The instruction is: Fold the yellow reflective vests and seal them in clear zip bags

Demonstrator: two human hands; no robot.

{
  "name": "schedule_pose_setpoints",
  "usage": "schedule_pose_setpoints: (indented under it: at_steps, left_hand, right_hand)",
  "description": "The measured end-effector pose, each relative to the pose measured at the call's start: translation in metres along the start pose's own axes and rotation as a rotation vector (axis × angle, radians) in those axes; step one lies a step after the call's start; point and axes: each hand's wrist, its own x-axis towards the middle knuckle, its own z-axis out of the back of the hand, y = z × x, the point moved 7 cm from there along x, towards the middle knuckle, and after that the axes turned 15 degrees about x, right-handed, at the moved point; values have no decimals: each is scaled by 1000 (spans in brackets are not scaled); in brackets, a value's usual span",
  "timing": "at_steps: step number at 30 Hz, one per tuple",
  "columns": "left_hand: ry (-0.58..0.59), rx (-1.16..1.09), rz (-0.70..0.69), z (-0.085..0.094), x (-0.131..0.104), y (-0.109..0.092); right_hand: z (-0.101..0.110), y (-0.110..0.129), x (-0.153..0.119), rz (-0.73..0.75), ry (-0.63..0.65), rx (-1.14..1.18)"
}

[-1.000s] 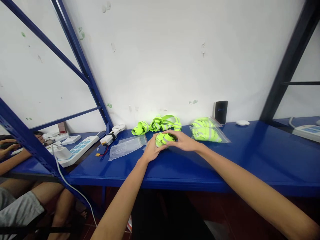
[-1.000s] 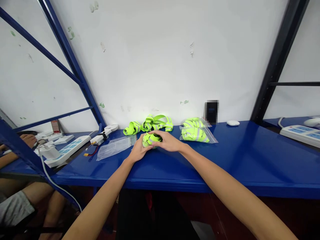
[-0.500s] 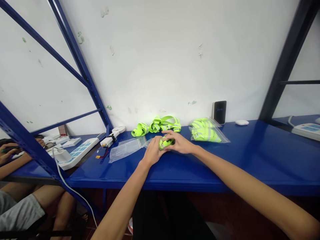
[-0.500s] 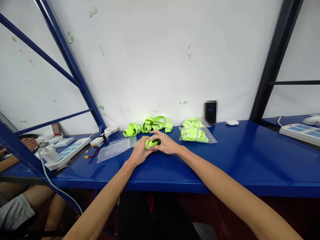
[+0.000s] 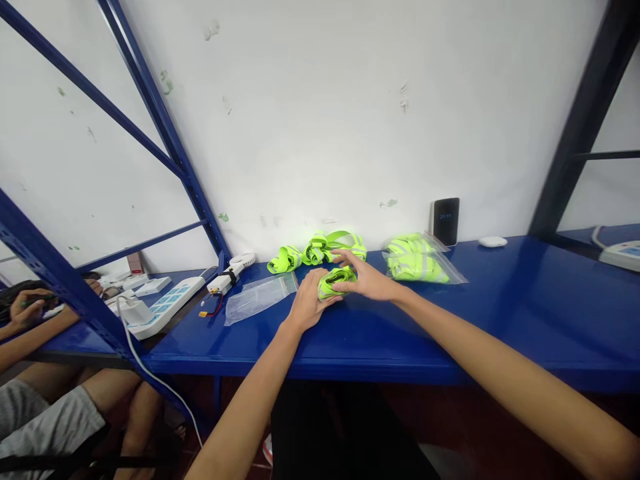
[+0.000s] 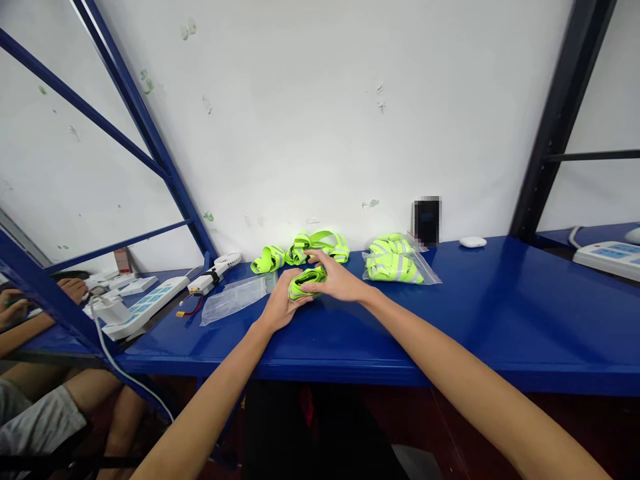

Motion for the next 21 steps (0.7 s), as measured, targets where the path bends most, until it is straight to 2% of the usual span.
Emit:
schedule_pose_setpoints:
  at_steps: [3,4,6,8,10,13,15,18,21]
  left_hand:
    - [20,131,-127,-2,1,-16]
    - [17,177,-164,-2,1,-21]
    - [-20,250,-214,-1,0,-31]
    - [-61,287,-248,-1,0,-37]
    - [-65,297,-281,-3,1,-41]
    - [-52,296,-276,-6,3,-39]
    - [-51,280,-243,-5,4,-35]
    - [-34,240,-178,-5,6,-27]
    - [-21,211,-75,-4,6,-18]
  right_hand:
    - [3,-20,1,-181,216,90]
    - [3,-23,0,-203,270,107]
    - [6,-24,0,-186,299,110]
    - [3,-23,0,-134,294,74]
    - [-2,-23,3,-56,231,-2]
    - [-4,-22,6,106,-32,-157]
    - [-6,-23,6,166,-145,-210]
    - [-4,-27,9,125,-135,-152]
    - [0,-29,8,15,20,55]
